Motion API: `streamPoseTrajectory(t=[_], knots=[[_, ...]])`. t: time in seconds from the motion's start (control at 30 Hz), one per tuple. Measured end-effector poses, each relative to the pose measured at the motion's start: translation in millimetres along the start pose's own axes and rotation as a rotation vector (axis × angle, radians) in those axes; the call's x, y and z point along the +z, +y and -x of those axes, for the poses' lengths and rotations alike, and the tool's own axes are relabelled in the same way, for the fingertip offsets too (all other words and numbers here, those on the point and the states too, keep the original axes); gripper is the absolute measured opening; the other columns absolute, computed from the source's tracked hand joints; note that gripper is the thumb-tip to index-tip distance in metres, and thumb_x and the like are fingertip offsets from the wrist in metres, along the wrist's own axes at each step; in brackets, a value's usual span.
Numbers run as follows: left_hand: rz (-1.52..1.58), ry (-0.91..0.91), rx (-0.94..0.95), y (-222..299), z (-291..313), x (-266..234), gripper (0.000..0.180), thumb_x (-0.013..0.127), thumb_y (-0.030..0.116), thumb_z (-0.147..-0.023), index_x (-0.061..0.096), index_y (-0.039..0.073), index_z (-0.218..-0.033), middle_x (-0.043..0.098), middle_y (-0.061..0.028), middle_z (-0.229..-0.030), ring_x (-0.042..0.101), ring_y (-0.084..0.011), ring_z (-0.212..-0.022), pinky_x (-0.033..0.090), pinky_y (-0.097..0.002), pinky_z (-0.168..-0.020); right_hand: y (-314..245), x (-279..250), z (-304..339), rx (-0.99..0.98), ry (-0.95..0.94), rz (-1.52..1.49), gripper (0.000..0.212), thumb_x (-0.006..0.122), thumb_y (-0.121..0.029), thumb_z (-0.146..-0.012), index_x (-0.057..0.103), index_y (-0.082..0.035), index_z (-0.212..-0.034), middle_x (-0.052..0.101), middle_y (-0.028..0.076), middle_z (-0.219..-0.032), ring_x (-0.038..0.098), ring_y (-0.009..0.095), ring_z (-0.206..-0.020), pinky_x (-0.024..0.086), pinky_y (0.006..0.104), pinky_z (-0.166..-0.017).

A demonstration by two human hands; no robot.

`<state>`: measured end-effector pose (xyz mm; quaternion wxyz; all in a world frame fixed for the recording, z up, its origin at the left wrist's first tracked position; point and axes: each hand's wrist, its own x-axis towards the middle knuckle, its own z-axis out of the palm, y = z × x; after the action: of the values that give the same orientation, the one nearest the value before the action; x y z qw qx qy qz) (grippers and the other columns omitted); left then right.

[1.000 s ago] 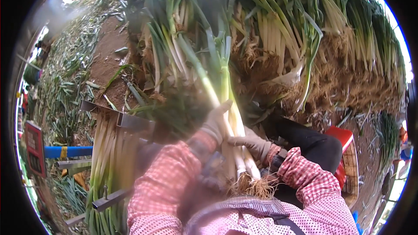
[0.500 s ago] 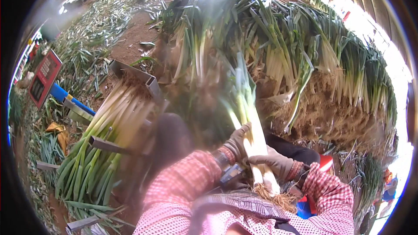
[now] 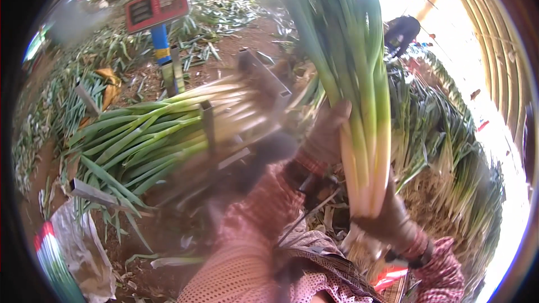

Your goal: The person gathers leeks from a pile, peels away the outer layers by hand, and places them into a metal guide. Once the guide is full, the person pushes the bundle through a blade to trim the roots.

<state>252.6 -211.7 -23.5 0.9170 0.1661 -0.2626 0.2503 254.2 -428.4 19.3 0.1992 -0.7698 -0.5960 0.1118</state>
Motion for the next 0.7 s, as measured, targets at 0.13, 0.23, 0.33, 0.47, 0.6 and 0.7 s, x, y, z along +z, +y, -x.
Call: streamPoseTrajectory(t=[0.13, 0.23, 0.33, 0.47, 0.6, 0.7], knots=[[-1.065, 0.063, 0.808, 121, -6, 27, 0.056, 0.054, 0.044, -0.093, 0.045, 0.002, -0.130, 0.056, -0.0108, -0.122, 0.055, -0.0243, -0.108, 0.046, -0.0394, -0.095, -18, -49, -134, -0.646, 0.091, 0.281, 0.091, 0.070, -0.010, -0.072, 0.016, 0.003, -0.145, 0.053, 0.023, -0.126, 0.055, 0.038, -0.115, 0.038, 0.0489, -0.106], [-0.609, -0.207, 0.644, 231, 21, 29, 0.062, 0.052, 0.050, -0.092, 0.043, 0.006, -0.134, 0.051, -0.0111, -0.129, 0.049, -0.0251, -0.118, 0.039, -0.0412, -0.103, -50, -47, -261, -0.692, -0.013, 0.037, 0.077, 0.075, 0.001, -0.066, 0.041, -0.003, -0.136, 0.063, 0.018, -0.115, 0.065, 0.026, -0.098, 0.058, 0.0389, -0.078], [-0.762, -0.085, 0.716, 268, 60, 17, 0.066, 0.052, 0.055, -0.091, 0.041, 0.009, -0.138, 0.048, -0.0108, -0.134, 0.045, -0.0258, -0.124, 0.034, -0.0427, -0.108, -85, -11, -383, -0.758, -0.339, 0.188, 0.078, 0.078, -0.017, -0.063, 0.045, -0.005, -0.133, 0.063, 0.016, -0.116, 0.063, 0.025, -0.100, 0.051, 0.0389, -0.090], [-0.902, 0.672, 0.898, 245, 138, -66, 0.067, 0.054, 0.055, -0.090, 0.042, 0.009, -0.136, 0.052, -0.0099, -0.131, 0.052, -0.0250, -0.119, 0.043, -0.0411, -0.102, -75, 100, -451, -0.653, -0.657, 0.386, 0.062, 0.067, -0.002, -0.063, 0.053, -0.005, -0.123, 0.063, 0.017, -0.111, 0.062, 0.030, -0.096, 0.052, 0.0407, -0.085], [-0.249, 1.153, 0.306, 198, 171, -158, 0.055, 0.044, 0.062, -0.091, 0.059, 0.010, -0.081, 0.060, -0.0056, -0.065, 0.056, -0.0199, -0.057, 0.049, -0.0329, -0.057, 36, 197, -471, -0.640, -0.478, 0.462, 0.062, 0.060, 0.003, -0.072, 0.047, -0.009, -0.132, 0.054, 0.017, -0.126, 0.051, 0.030, -0.119, 0.041, 0.0428, -0.098], [-0.587, 1.173, 0.261, 207, 189, -185, 0.071, 0.030, 0.071, -0.090, 0.054, 0.007, -0.068, 0.055, -0.0049, -0.056, 0.050, -0.0183, -0.048, 0.048, -0.0310, -0.057, 23, 175, -445, -0.172, -0.484, 0.443, 0.060, 0.059, -0.001, -0.079, 0.043, -0.012, -0.136, 0.052, 0.014, -0.131, 0.046, 0.031, -0.125, 0.034, 0.0446, -0.105]])
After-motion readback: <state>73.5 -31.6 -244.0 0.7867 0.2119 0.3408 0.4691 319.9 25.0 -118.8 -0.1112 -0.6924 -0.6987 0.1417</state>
